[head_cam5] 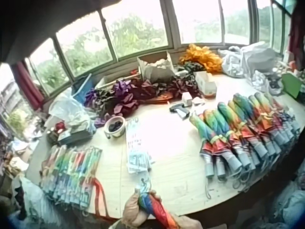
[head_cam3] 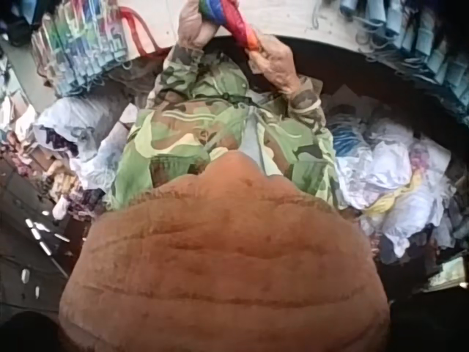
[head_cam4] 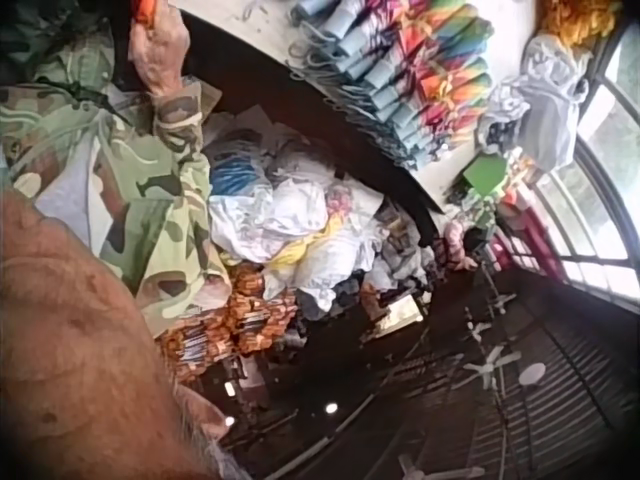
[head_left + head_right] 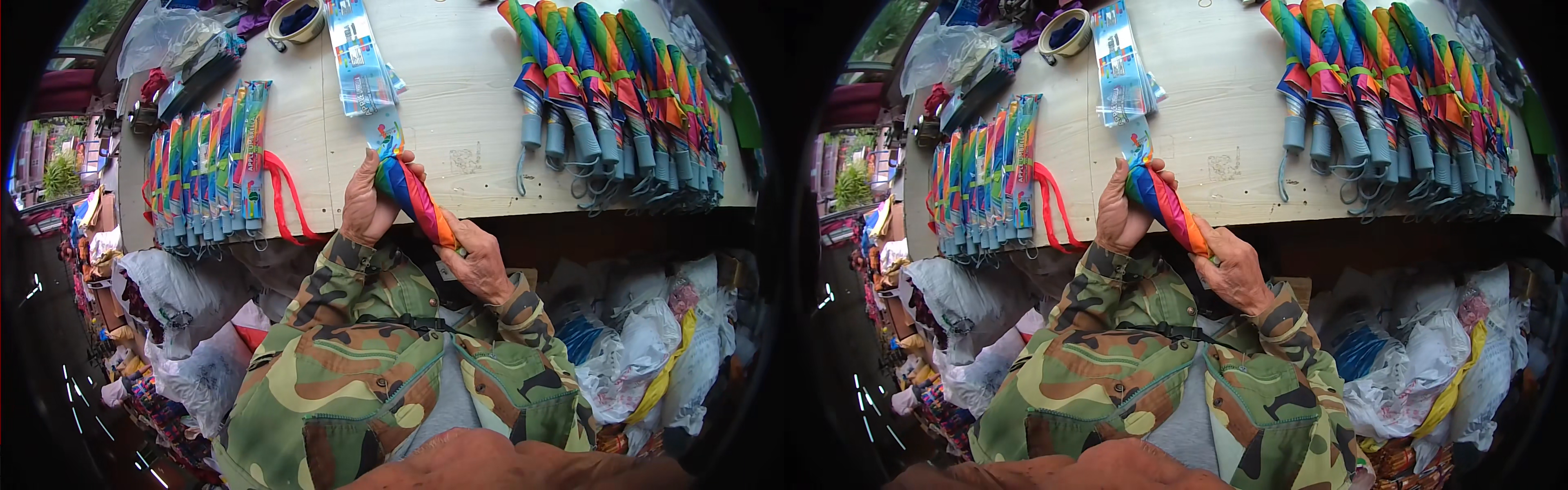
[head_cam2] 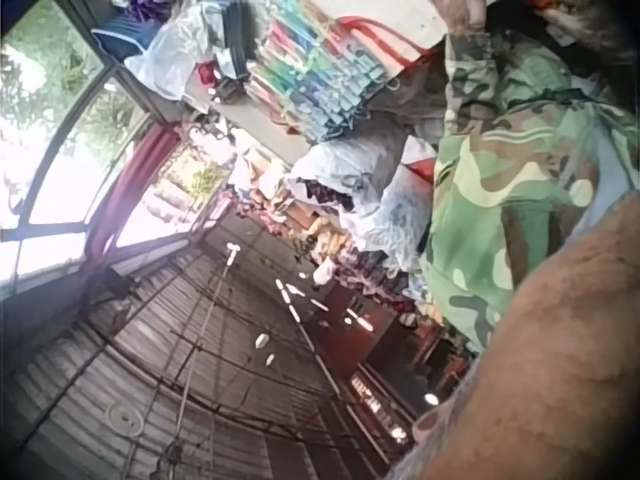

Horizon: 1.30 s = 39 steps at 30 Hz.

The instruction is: Placing small colorful umbrellas into plastic bags and attaching labels.

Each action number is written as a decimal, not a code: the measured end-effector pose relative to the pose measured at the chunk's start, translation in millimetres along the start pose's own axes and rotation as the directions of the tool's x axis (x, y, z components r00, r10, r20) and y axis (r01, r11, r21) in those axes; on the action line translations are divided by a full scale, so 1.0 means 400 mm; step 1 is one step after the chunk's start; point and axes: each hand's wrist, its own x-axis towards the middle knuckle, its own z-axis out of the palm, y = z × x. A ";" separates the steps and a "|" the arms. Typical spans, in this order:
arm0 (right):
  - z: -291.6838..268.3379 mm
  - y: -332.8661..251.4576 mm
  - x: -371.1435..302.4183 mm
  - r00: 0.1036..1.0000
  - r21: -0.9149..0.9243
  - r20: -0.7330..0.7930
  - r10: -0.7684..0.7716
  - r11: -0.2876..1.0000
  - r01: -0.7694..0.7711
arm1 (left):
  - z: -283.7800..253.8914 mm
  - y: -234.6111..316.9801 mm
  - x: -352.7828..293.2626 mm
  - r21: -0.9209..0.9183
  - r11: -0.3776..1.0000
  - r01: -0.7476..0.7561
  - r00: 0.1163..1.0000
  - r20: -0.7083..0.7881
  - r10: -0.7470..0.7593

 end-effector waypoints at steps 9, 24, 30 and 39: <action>-0.005 0.006 0.018 0.905 0.614 0.329 0.271 0.667 -0.423 | 0.037 -0.029 -0.019 0.083 0.979 -0.184 0.981 -0.050 0.189; 0.046 0.036 0.007 0.996 0.358 -0.085 -0.004 0.933 0.035 | 0.026 -0.049 -0.021 -0.025 0.992 -0.123 0.992 0.011 0.124; -0.038 0.018 0.017 0.820 0.734 0.527 0.224 0.367 -0.572 | 0.014 -0.052 -0.029 -0.081 0.995 -0.049 0.942 0.328 0.073; -0.039 0.017 0.023 0.806 0.736 0.576 0.134 0.344 -0.583 | 0.034 -0.025 -0.036 -0.087 0.994 0.065 0.869 0.494 -0.014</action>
